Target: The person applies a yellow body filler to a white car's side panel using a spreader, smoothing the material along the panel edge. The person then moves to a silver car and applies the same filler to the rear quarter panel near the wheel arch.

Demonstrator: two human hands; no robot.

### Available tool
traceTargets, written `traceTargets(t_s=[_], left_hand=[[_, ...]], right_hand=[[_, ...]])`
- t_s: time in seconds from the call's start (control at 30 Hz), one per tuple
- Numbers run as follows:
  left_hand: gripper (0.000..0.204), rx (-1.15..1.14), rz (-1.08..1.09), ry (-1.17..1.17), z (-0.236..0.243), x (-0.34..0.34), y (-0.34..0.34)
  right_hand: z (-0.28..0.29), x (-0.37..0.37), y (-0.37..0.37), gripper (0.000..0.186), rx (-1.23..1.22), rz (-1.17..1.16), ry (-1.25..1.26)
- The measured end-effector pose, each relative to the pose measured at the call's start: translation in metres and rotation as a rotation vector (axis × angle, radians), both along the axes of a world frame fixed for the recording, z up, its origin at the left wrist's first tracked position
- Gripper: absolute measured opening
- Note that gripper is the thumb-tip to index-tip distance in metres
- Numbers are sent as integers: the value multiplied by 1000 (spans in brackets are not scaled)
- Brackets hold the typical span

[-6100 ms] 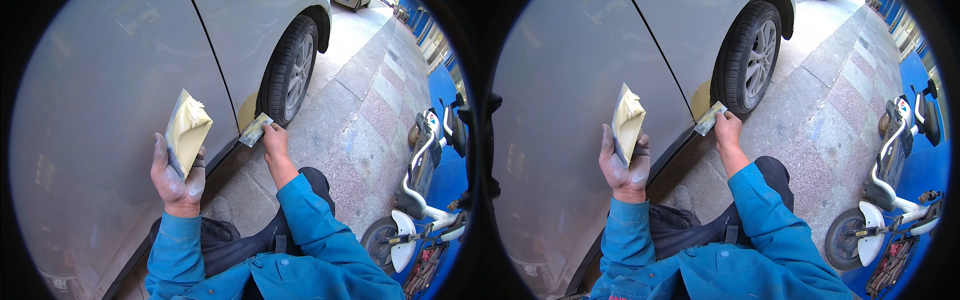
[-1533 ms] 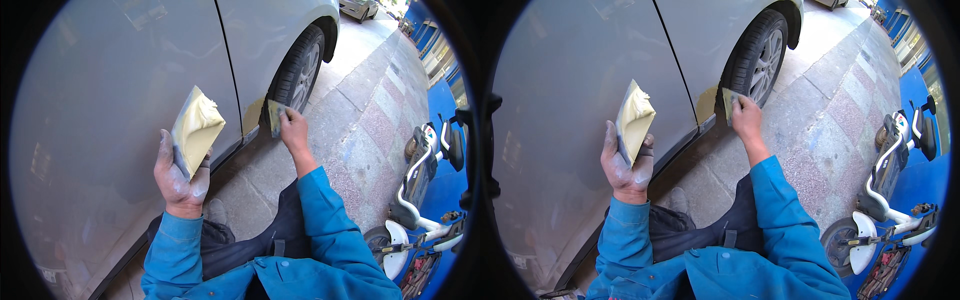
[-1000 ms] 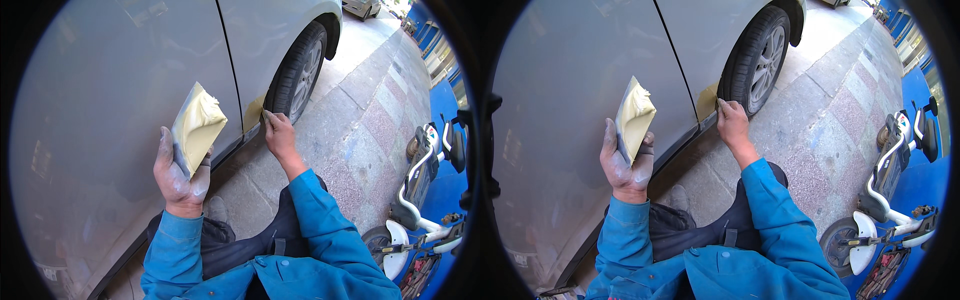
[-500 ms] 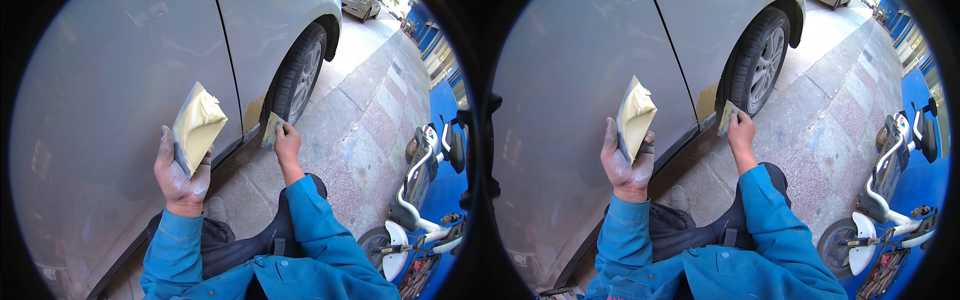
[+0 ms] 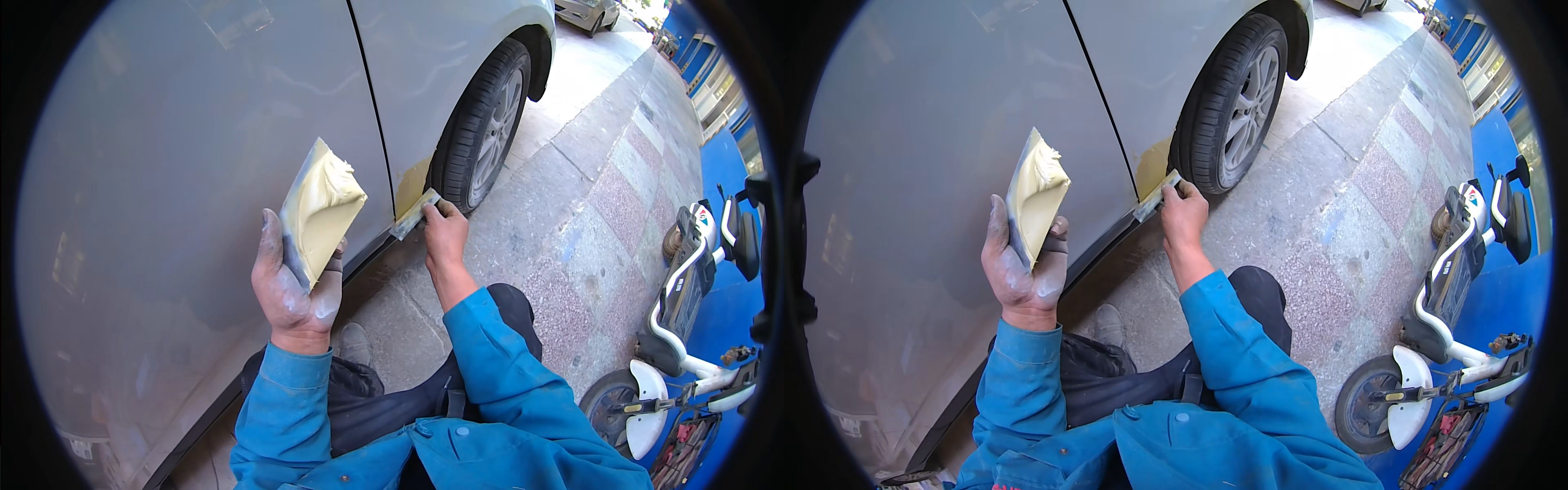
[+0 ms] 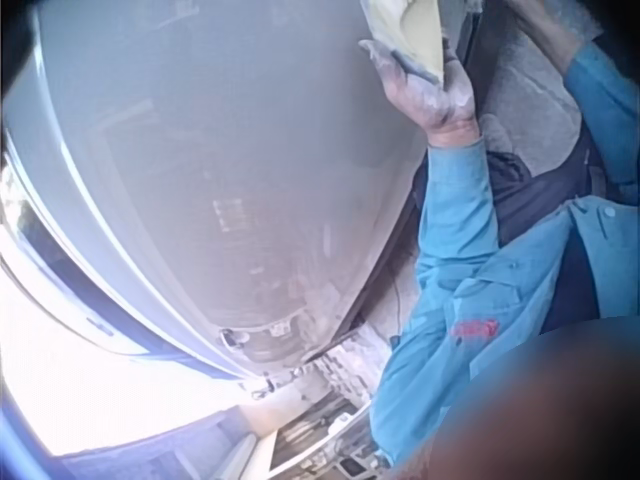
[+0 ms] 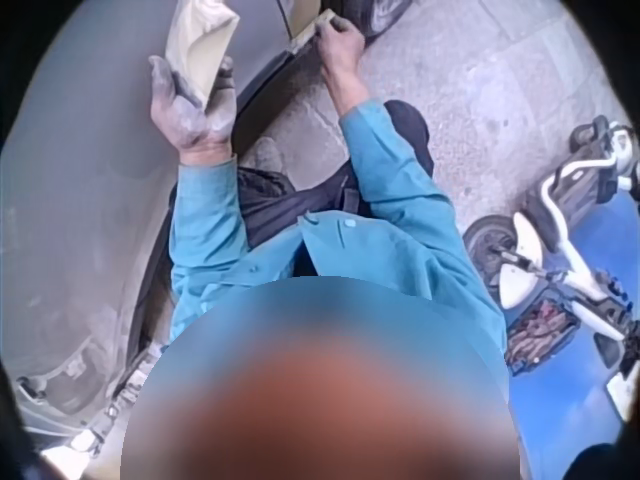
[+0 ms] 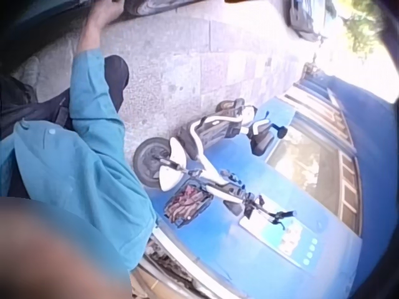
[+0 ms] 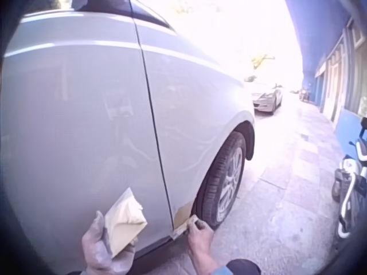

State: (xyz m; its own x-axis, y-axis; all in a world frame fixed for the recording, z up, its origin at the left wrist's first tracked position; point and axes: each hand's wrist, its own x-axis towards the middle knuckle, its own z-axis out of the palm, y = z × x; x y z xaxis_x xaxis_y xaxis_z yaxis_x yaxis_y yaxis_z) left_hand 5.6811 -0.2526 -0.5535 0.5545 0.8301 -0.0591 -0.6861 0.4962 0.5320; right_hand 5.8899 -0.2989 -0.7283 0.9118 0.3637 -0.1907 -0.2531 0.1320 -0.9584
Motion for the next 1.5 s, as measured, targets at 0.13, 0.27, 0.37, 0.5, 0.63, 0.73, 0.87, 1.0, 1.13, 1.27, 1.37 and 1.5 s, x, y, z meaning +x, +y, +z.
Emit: traceTargets(t_s=[0.13, 0.27, 0.37, 0.5, 0.63, 0.73, 0.87, 1.0, 1.13, 1.27, 1.37, 1.5], left_hand=[[46, -25, 25, 11, 3, -3, 0], [44, -44, 38, 14, 5, 2, -1], [44, -34, 41, 22, 8, 3, -2], [46, -19, 21, 5, 1, 0, 2], [43, -69, 63, 26, 8, 5, -2], [43, -54, 56, 27, 7, 2, 0], [47, -44, 18, 12, 2, 3, 2], [46, -33, 22, 21, 1, 3, 1], [46, -44, 27, 12, 0, 1, 3], [47, -41, 36, 27, 2, 0, 3], [47, -32, 39, 30, 4, 0, 1], [47, -35, 31, 23, 5, 2, 1]], right_hand=[[32, 3, 12, 32, 82, 12, 31], [60, 18, 16, 37, 151, 40, 34], [87, 21, 21, 39, 200, 46, 40], [116, 25, 19, 35, 289, 49, 11], [106, 46, 3, 25, 326, -75, -156], [55, 51, -16, 23, 161, -95, -25], [-12, 37, -33, 25, 74, 61, 206], [-33, 21, -22, 20, 19, 72, 236], [-32, 16, -16, 16, -37, 58, 221], [-24, 18, -11, 17, -29, 37, 221], [-15, 16, -7, 18, 12, 75, 289], [-7, 18, -3, 20, -7, 107, 282]])
